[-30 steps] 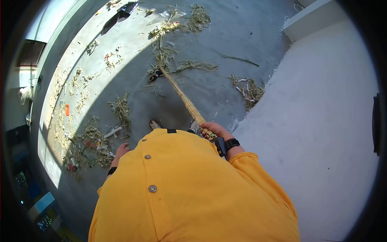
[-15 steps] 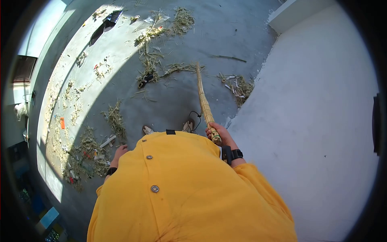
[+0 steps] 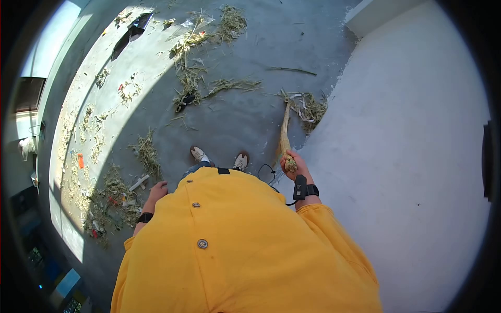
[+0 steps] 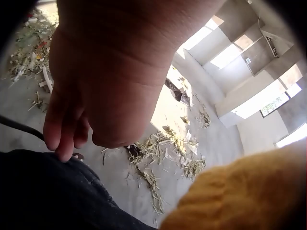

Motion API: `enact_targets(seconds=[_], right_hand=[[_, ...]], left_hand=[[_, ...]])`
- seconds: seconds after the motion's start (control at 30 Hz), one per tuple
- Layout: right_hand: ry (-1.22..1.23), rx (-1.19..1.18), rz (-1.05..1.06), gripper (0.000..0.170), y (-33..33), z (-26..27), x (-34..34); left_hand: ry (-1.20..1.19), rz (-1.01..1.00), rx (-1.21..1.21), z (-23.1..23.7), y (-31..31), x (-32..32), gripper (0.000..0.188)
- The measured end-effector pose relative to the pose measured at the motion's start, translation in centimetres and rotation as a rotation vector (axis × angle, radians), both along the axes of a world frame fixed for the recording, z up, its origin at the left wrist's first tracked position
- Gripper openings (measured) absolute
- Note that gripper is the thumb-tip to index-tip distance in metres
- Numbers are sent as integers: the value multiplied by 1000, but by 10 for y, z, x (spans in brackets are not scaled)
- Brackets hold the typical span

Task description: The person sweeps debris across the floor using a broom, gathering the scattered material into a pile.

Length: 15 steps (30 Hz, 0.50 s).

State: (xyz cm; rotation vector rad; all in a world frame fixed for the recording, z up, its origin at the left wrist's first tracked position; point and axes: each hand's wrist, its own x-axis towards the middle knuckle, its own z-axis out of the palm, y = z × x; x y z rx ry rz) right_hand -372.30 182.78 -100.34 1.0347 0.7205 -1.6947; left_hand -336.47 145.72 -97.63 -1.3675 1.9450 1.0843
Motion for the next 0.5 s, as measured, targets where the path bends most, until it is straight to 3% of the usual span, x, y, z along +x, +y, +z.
enact_targets(seconds=[0.1, 0.17, 0.27, 0.43, 0.5], right_hand=[[42, 27, 81, 18, -41, -14, -4], [205, 102, 349, 18, -62, -26, 0], [150, 52, 458, 18, -62, -17, 4], [81, -84, 251, 22, -59, 34, 13], [81, -58, 132, 25, -72, 46, 22]], left_hand=[[-1, 0, -43, -22, -15, 29, 42], [47, -56, -53, -14, -20, 33, 40], [37, 10, 13, -36, -34, 42, 37], [13, -160, 49, -85, -89, 44, 36], [189, -907, -206, -118, -123, 48, 34]])
